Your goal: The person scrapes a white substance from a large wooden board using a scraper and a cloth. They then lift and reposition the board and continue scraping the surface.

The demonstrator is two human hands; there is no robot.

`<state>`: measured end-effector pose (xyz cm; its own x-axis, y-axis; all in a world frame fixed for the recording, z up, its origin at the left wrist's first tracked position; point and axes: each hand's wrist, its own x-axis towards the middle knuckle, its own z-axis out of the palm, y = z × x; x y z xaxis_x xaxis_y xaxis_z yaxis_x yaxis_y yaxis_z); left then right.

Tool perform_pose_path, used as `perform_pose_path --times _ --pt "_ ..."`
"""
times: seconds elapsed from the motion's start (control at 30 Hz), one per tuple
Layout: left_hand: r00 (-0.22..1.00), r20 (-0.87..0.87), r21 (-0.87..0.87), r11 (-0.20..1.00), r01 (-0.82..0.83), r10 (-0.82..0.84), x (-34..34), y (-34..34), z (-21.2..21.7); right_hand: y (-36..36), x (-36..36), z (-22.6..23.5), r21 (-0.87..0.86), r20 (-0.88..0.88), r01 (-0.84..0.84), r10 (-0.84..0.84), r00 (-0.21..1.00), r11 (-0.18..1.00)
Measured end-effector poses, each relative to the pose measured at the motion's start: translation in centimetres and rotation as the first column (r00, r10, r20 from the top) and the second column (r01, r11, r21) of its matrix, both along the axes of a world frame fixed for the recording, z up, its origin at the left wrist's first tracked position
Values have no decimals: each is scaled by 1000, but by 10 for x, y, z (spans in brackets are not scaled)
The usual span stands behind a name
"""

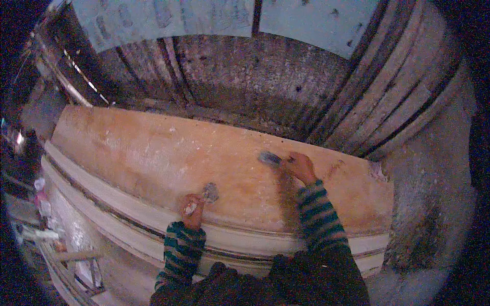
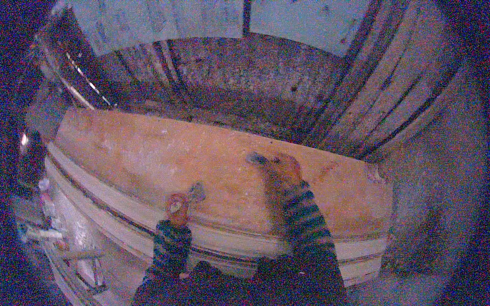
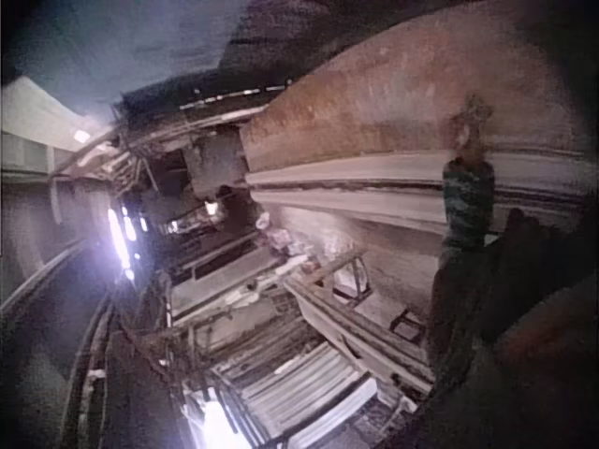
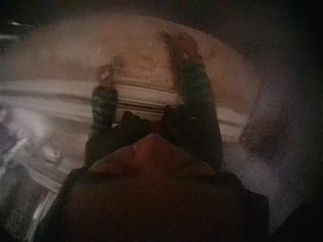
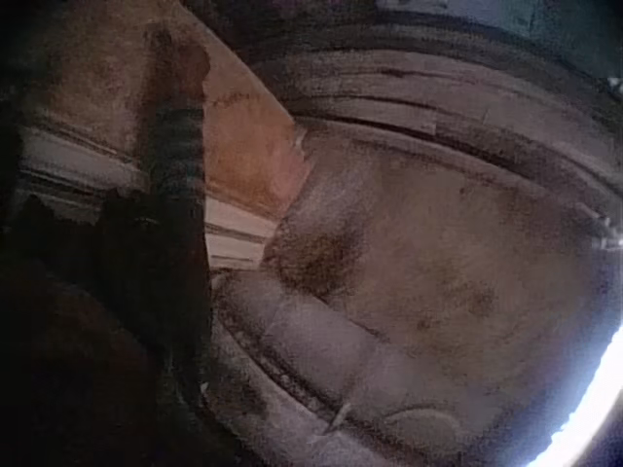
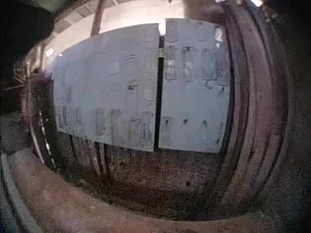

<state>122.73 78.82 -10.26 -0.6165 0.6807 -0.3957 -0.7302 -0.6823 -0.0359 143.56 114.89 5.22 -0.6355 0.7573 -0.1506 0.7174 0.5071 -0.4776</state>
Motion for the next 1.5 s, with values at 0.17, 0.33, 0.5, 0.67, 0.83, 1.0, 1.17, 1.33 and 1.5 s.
perform_pose_path --times 0.17,0.33,0.5,0.67,0.83,1.0,1.17,1.33,1.5 --pt "404 -817 -560 734 -384 -412 27 23 52 11 111 -39 -88 -218 14 -33 975 996" --pt "314 -858 -510 751 -420 -407 25 17 53 -13 18 -10 -178 -103 -160 143 984 971" --pt "392 -864 -476 768 -428 -317 21 19 58 -64 -63 10 -156 -217 -285 249 944 946" --pt "345 -911 -371 814 -447 -225 33 29 64 -41 -2 25 -89 -59 -221 217 974 971" --pt "307 -899 -429 762 -486 -311 40 28 79 -27 72 17 -59 -85 -148 143 986 987" --pt "248 -926 -375 755 -538 -283 32 31 72 -72 -2 22 -224 -229 -198 146 963 954" --pt "201 -931 -364 722 -588 -306 19 27 52 -101 -84 9 -15 -359 -168 151 921 986" --pt "441 -870 -421 800 -428 -222 22 34 52 -44 -8 -4 -212 -15 -130 130 991 969" --pt "404 -906 -286 888 -361 -128 16 37 25 -68 70 30 -110 162 30 -12 987 993"
